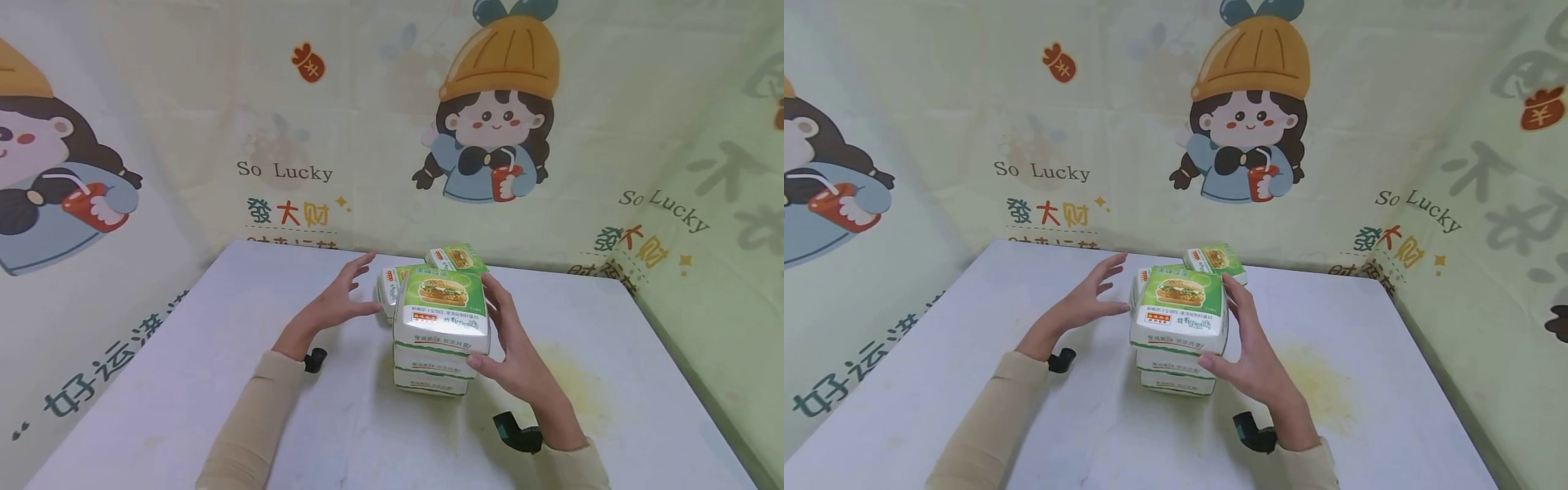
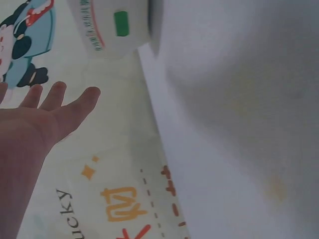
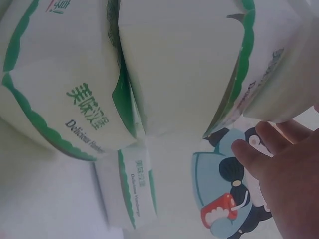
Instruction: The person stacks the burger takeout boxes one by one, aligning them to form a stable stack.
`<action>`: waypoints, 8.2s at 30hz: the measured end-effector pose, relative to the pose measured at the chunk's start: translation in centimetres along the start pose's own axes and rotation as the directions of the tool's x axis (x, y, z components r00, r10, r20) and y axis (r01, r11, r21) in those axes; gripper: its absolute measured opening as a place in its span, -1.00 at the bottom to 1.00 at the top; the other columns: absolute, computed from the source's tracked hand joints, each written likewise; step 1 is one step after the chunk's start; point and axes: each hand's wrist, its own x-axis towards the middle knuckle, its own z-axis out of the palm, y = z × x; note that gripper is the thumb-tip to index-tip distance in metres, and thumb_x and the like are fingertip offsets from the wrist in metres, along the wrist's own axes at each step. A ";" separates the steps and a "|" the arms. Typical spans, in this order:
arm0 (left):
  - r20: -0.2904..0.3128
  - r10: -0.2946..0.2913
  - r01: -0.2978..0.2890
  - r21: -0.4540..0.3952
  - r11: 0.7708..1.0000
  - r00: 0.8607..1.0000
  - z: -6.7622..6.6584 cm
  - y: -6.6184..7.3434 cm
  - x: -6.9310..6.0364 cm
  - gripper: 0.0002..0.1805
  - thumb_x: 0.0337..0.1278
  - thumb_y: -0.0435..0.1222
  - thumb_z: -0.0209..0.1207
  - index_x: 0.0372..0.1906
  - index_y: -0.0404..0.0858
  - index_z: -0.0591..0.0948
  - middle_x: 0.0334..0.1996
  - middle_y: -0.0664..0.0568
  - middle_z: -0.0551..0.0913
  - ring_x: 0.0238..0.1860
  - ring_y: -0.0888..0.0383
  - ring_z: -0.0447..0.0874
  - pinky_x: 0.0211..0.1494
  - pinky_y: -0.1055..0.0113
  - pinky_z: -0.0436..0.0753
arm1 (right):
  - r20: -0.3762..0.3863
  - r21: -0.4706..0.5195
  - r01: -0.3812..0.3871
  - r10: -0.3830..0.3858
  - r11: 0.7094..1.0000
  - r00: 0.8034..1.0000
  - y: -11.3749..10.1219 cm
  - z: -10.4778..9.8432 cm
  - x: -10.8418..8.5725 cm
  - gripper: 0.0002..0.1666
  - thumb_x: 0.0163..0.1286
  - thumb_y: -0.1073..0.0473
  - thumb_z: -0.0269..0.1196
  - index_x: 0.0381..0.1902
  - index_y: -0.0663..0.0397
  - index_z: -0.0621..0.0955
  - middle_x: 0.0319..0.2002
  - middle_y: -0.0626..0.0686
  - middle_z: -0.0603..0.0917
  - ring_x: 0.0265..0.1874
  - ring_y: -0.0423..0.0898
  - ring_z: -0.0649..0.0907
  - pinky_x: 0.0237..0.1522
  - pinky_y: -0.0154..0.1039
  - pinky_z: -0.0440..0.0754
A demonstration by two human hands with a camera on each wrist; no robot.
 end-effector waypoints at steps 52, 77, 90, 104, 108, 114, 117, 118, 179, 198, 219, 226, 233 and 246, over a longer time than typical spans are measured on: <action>-0.062 -0.140 0.151 0.245 0.958 0.988 1.8 -2.6 2.3 0.23 -0.18 0.07 0.50 0.58 -0.08 0.04 0.46 -0.09 0.15 0.33 -0.02 0.30 0.43 -0.05 0.37 | -0.018 -0.030 0.052 -0.052 0.998 0.998 0.2 0.0 -0.2 0.26 0.05 0.34 0.37 0.60 -0.17 -0.04 0.54 -0.06 0.08 0.46 -0.10 0.18 0.41 -0.47 0.20; -0.076 -0.265 0.275 0.345 0.897 0.961 0.5 -2.2 -0.4 0.33 -0.28 0.22 0.48 0.59 -0.01 -0.04 0.43 -0.14 -0.01 0.33 -0.11 0.23 0.34 -0.08 0.45 | -0.010 -0.042 0.030 -0.031 0.999 0.999 0.3 0.1 -0.4 0.27 0.06 0.33 0.38 0.60 -0.23 -0.05 0.54 -0.09 0.06 0.47 -0.12 0.17 0.40 -0.48 0.21; -0.048 -0.336 0.323 0.435 0.840 0.940 -0.8 -0.9 -1.0 0.22 -0.21 0.41 0.30 0.55 -0.02 0.07 0.35 -0.15 0.14 0.05 -0.09 0.50 0.14 -0.05 0.55 | -0.016 -0.053 0.034 -0.034 0.998 0.999 0.3 0.1 -0.3 0.26 0.06 0.32 0.38 0.60 -0.21 -0.04 0.55 -0.10 0.05 0.48 -0.12 0.17 0.41 -0.46 0.18; 0.151 -0.164 0.107 0.330 0.938 0.975 -1.2 -3.2 0.5 0.44 -0.32 0.16 0.52 0.59 0.15 -0.23 0.62 0.05 -0.27 0.60 -0.04 -0.21 0.54 -0.21 0.11 | -0.020 -0.056 0.042 -0.043 0.998 0.999 0.2 0.1 -0.3 0.26 0.05 0.31 0.38 0.59 -0.21 -0.04 0.55 -0.10 0.06 0.48 -0.12 0.17 0.42 -0.47 0.17; 0.171 -0.144 0.080 0.331 0.940 0.975 -1.1 -3.2 0.7 0.43 -0.33 0.13 0.54 0.59 0.13 -0.21 0.61 0.07 -0.17 0.57 -0.01 -0.08 0.54 -0.17 0.13 | -0.027 -0.056 0.057 -0.059 0.997 0.998 0.1 0.2 -0.3 0.27 0.04 0.32 0.39 0.60 -0.18 -0.04 0.55 -0.08 0.06 0.47 -0.11 0.18 0.42 -0.46 0.18; 0.145 -0.164 0.106 0.345 0.933 0.976 -1.1 -3.2 0.6 0.41 -0.33 0.15 0.53 0.59 0.15 -0.17 0.55 0.02 -0.08 0.41 -0.01 0.14 0.45 -0.12 0.29 | -0.024 -0.053 0.057 -0.058 0.997 0.998 0.2 0.1 -0.4 0.28 0.04 0.33 0.39 0.60 -0.18 -0.05 0.55 -0.08 0.05 0.48 -0.11 0.18 0.42 -0.45 0.18; 0.117 -0.166 0.118 0.341 0.933 0.979 -1.2 -3.4 0.4 0.37 -0.30 0.15 0.51 0.60 0.12 -0.14 0.52 -0.03 -0.05 0.35 -0.03 0.21 0.41 -0.10 0.34 | -0.023 -0.050 0.049 -0.050 0.998 0.998 0.2 0.1 -0.4 0.29 0.04 0.33 0.39 0.60 -0.19 -0.06 0.55 -0.08 0.04 0.49 -0.11 0.18 0.42 -0.45 0.18; 0.109 -0.166 0.120 0.338 0.933 0.980 -1.3 -3.4 0.3 0.36 -0.29 0.15 0.51 0.60 0.11 -0.13 0.51 -0.05 -0.05 0.35 -0.04 0.22 0.40 -0.10 0.35 | -0.022 -0.050 0.047 -0.048 0.998 0.999 0.2 0.1 -0.4 0.29 0.04 0.32 0.39 0.60 -0.19 -0.06 0.56 -0.08 0.03 0.49 -0.12 0.18 0.42 -0.46 0.18; -0.110 0.063 -0.032 0.265 0.964 0.992 -5.8 3.8 -2.1 0.05 0.03 -0.07 0.39 0.57 -0.03 0.04 0.44 -0.06 0.15 0.17 0.02 0.36 0.10 0.10 0.57 | -0.012 -0.119 0.035 -0.037 0.992 0.999 0.3 -0.2 -0.7 0.21 0.14 0.26 0.32 0.61 -0.11 -0.09 0.59 -0.13 -0.01 0.54 -0.16 0.09 0.41 -0.54 0.15; -0.173 0.197 -0.152 0.242 0.958 0.965 -6.5 7.9 -1.9 0.01 0.07 -0.05 0.37 0.57 0.01 0.07 0.42 0.02 0.22 0.12 0.04 0.43 0.01 0.15 0.63 | -0.011 -0.124 0.036 -0.037 0.992 0.999 0.2 -0.3 -0.8 0.21 0.14 0.25 0.32 0.61 -0.07 -0.10 0.59 -0.13 -0.01 0.55 -0.17 0.08 0.42 -0.53 0.14; -0.077 0.341 -0.321 0.195 0.927 0.937 -4.3 12.1 -1.5 0.00 0.04 -0.08 0.37 0.55 -0.02 0.10 0.41 0.08 0.23 0.17 0.11 0.39 0.10 0.08 0.59 | -0.015 -0.104 0.038 -0.040 0.994 0.999 0.3 -0.3 -0.5 0.23 0.12 0.27 0.31 0.61 -0.19 -0.10 0.59 -0.12 0.00 0.54 -0.14 0.09 0.42 -0.53 0.14; -0.029 0.346 -0.335 0.189 0.923 0.938 -2.9 12.9 -1.5 0.02 0.03 -0.08 0.39 0.56 -0.02 0.08 0.43 0.07 0.19 0.23 0.14 0.33 0.14 0.15 0.59 | -0.022 -0.131 0.038 -0.041 0.991 0.999 0.7 -0.3 -0.7 0.21 0.15 0.23 0.32 0.61 -0.18 -0.09 0.58 -0.12 0.02 0.54 -0.15 0.09 0.40 -0.54 0.16; 0.005 0.375 -0.370 0.178 0.912 0.927 -1.8 13.8 -1.3 0.02 0.03 -0.06 0.41 0.55 -0.05 0.10 0.44 0.08 0.17 0.26 0.18 0.29 0.15 0.15 0.60 | -0.022 -0.115 0.044 -0.046 0.992 0.999 0.4 -0.5 -0.5 0.20 0.14 0.25 0.32 0.61 -0.16 -0.08 0.57 -0.10 0.05 0.54 -0.14 0.10 0.41 -0.53 0.16; 0.032 0.382 -0.379 0.231 0.896 0.924 -0.4 14.5 -1.4 0.07 -0.06 0.04 0.44 0.54 0.01 0.11 0.49 0.14 0.11 0.38 0.20 0.19 0.31 0.08 0.49 | -0.020 -0.129 0.037 -0.040 0.991 0.999 0.5 -0.4 -0.6 0.17 0.14 0.26 0.32 0.59 -0.24 -0.04 0.55 -0.12 0.10 0.48 -0.15 0.19 0.48 0.01 0.24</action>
